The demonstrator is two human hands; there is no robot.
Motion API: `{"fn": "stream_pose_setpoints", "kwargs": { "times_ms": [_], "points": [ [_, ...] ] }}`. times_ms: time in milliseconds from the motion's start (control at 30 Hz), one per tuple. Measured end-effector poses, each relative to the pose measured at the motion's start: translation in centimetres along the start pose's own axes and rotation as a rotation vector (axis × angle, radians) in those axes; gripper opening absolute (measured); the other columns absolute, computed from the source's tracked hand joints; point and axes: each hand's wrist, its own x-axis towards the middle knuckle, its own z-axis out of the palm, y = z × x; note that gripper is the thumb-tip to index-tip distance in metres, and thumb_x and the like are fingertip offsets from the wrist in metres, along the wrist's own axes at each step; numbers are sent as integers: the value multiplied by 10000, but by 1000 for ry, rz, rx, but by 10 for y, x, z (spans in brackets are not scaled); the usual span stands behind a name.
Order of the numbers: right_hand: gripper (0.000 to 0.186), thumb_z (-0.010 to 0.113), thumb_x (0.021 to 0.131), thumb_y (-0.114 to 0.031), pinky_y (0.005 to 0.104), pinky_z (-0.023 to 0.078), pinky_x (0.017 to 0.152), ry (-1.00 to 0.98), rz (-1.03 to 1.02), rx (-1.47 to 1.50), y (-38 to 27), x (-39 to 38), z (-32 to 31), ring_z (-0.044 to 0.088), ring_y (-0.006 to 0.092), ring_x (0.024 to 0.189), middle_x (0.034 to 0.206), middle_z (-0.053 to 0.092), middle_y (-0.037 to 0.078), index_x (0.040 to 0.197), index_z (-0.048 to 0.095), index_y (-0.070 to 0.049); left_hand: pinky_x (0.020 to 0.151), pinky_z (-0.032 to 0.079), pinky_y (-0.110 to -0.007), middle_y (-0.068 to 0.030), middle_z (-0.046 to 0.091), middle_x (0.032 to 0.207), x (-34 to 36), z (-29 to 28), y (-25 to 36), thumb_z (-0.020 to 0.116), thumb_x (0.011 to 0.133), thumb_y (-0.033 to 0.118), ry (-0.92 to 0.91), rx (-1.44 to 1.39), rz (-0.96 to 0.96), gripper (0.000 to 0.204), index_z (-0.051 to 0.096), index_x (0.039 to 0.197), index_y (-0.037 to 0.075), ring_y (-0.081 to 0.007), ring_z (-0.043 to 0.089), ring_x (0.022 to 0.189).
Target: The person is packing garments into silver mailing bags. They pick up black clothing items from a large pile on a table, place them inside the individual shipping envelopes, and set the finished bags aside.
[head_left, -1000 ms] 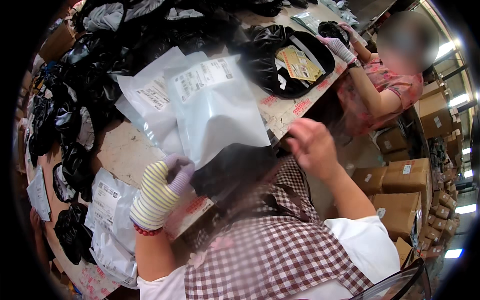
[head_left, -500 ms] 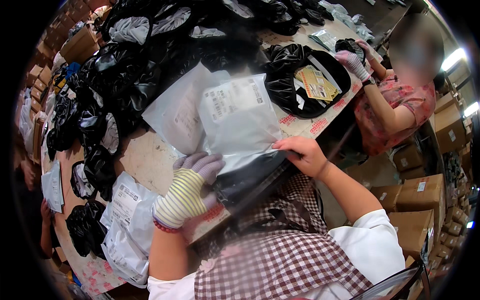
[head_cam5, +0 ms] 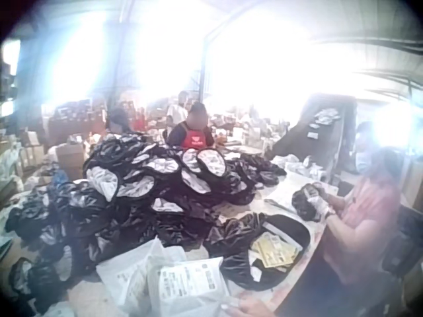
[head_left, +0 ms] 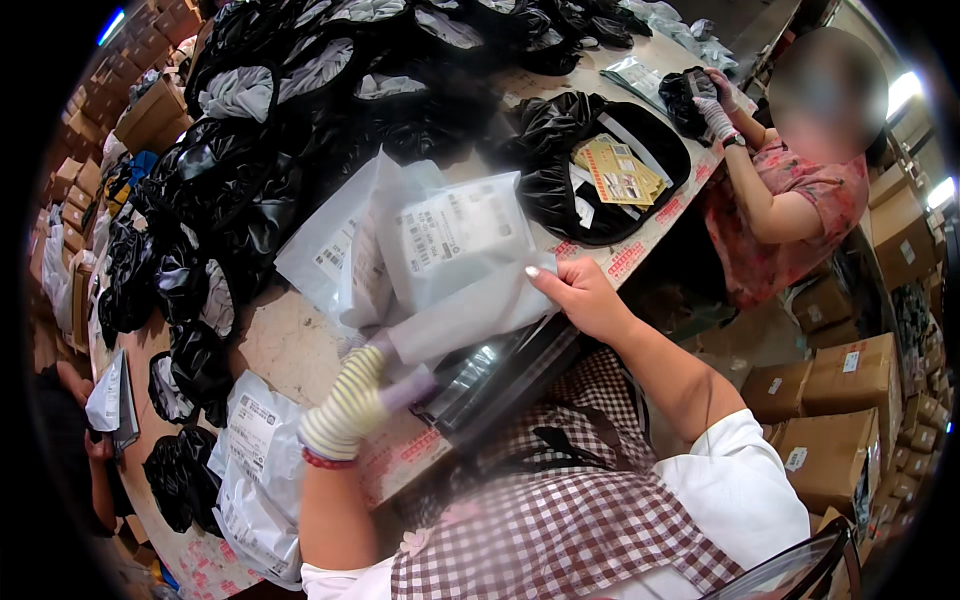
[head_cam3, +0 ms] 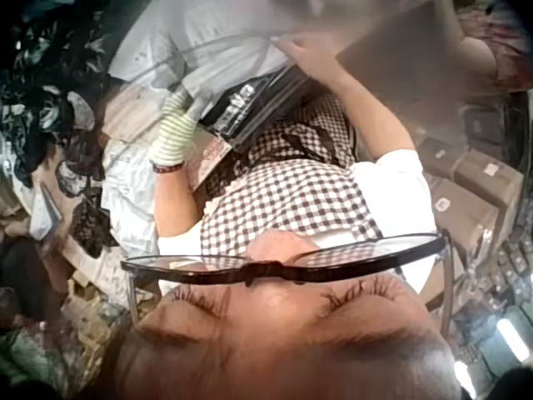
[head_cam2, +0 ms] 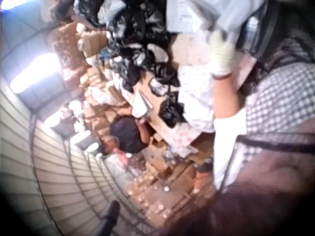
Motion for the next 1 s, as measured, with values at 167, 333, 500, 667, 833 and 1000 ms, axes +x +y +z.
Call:
{"fn": "stream_pose_setpoints", "kwargs": {
  "times_ms": [167, 333, 500, 667, 833, 1000],
  "points": [
    [386, 675, 1019, -295, 334, 492, 649, 173, 55, -109, 7, -10, 9, 550, 168, 616, 686, 667, 41, 844, 699, 48, 805, 516, -445, -210, 742, 912, 15, 26, -15, 685, 979, 247, 423, 418, 115, 267, 779, 985, -4, -366, 668, 794],
    [233, 800, 906, -180, 290, 452, 670, 422, -119, -430, 2, -14, 28, 542, 116, 775, 882, 600, 38, 946, 664, 5, 763, 470, -430, -127, 679, 783, 19, 33, -18, 751, 934, 191, 609, 960, 414, 189, 739, 1021, 25, -249, 632, 748],
    [329, 822, 866, -198, 382, 533, 844, 341, -83, -422, -8, -7, 30, 651, 300, 940, 1030, 631, 146, 1075, 667, 2, 570, 416, -379, -18, 544, 614, 27, 30, -37, 801, 859, 169, 704, 847, 376, 389, 648, 1178, 7, -183, 503, 540],
    [265, 749, 954, -190, 410, 511, 785, 133, -215, -359, -69, -7, 25, 640, 290, 868, 926, 605, 167, 1006, 569, -2, 703, 439, -462, -93, 606, 758, 29, 34, -30, 748, 864, 134, 666, 645, 231, 373, 660, 1206, 14, -279, 558, 728],
    [226, 779, 959, -194, 248, 458, 773, -158, -45, -276, -152, 35, -30, 544, 71, 877, 906, 570, -23, 1064, 636, -55, 781, 438, -469, -55, 585, 661, 13, 21, -38, 789, 840, 140, 752, 930, 449, 295, 733, 1121, 70, -279, 566, 733],
    [250, 634, 1046, -226, 395, 570, 857, 700, -402, 190, -227, 107, -198, 703, 212, 919, 1158, 726, 73, 1180, 673, -19, 1074, 422, -501, -193, 582, 1363, 14, 21, -9, 851, 754, 199, 777, 1022, 207, 634, 649, 1339, 59, -372, 520, 1267]
  ]
}}
